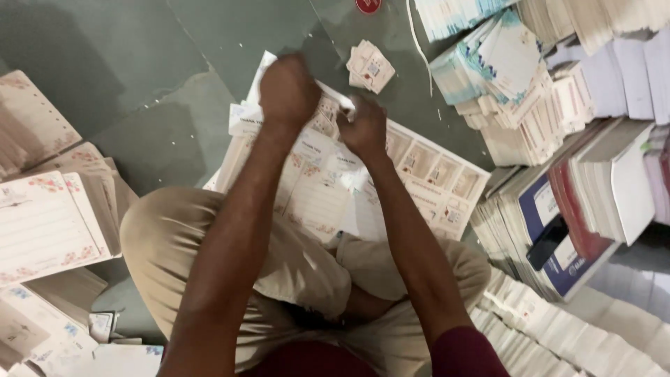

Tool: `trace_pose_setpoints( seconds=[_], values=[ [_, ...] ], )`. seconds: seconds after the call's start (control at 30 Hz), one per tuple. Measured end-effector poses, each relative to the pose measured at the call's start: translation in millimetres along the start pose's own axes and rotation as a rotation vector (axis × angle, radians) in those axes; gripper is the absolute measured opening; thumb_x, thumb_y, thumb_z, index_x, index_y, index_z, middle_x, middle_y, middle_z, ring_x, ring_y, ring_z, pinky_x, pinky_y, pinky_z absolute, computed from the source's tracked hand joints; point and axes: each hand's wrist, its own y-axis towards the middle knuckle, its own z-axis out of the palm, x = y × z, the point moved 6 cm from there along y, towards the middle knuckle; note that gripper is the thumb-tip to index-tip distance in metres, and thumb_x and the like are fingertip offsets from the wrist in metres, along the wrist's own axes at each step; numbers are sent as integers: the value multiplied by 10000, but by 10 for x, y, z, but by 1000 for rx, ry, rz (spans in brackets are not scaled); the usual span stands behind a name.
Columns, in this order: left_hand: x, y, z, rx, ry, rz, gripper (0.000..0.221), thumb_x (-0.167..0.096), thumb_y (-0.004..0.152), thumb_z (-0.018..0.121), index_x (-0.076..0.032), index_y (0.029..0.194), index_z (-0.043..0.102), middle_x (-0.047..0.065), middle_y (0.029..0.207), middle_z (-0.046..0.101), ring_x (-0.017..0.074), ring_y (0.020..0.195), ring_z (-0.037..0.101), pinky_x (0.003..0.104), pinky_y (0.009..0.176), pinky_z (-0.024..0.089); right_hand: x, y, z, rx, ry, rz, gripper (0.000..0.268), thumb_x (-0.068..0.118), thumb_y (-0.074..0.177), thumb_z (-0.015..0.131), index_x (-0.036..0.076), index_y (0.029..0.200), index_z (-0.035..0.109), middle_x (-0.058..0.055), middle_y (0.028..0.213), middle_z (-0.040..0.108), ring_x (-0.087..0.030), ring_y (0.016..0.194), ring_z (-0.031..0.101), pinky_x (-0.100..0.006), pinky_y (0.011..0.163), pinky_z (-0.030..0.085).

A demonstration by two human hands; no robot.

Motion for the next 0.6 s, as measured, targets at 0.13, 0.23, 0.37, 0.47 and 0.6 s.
trace_pose_setpoints(
  seconds=[0.13,0.23,0.37,0.47,0.6],
  values=[
    [-611,-243,-234,-323,76,592,180,-234,808,634,-73,816,713,150,882,732,350,931,725,503,959,469,-20,-28,-260,36,-11,67,365,184,808,755,15,1127,701,-187,1072,711,-357,935,666,-517,842,462],
    [-453,-236,135,159,321,410,435,-365,970,568,-79,696,748,184,746,723,362,807,682,508,920,402,-340,-1,-284,196,144,130,333,183,845,742,10,1130,741,-172,1015,743,-319,798,672,-463,844,514],
    [-538,-202,75,281,396,388,450,-350,1009,521,-90,724,754,174,760,735,331,787,690,469,946,418,-581,535,-54,445,697,364,237,215,954,664,29,1011,799,-148,930,788,-209,783,725,-363,766,580],
    [-510,-233,114,312,406,391,434,-319,1001,525,-75,727,757,179,754,735,341,776,693,488,909,425,-399,738,253,748,357,350,201,166,864,756,25,1008,766,-174,922,766,-238,768,711,-385,732,572],
    [-430,-224,-148,188,79,311,295,-196,858,569,-34,1046,728,196,760,741,362,733,715,521,893,434,-134,846,624,883,-21,-55,280,72,818,721,67,1094,770,-184,1064,750,-333,930,695,-438,802,542]
  ],
)
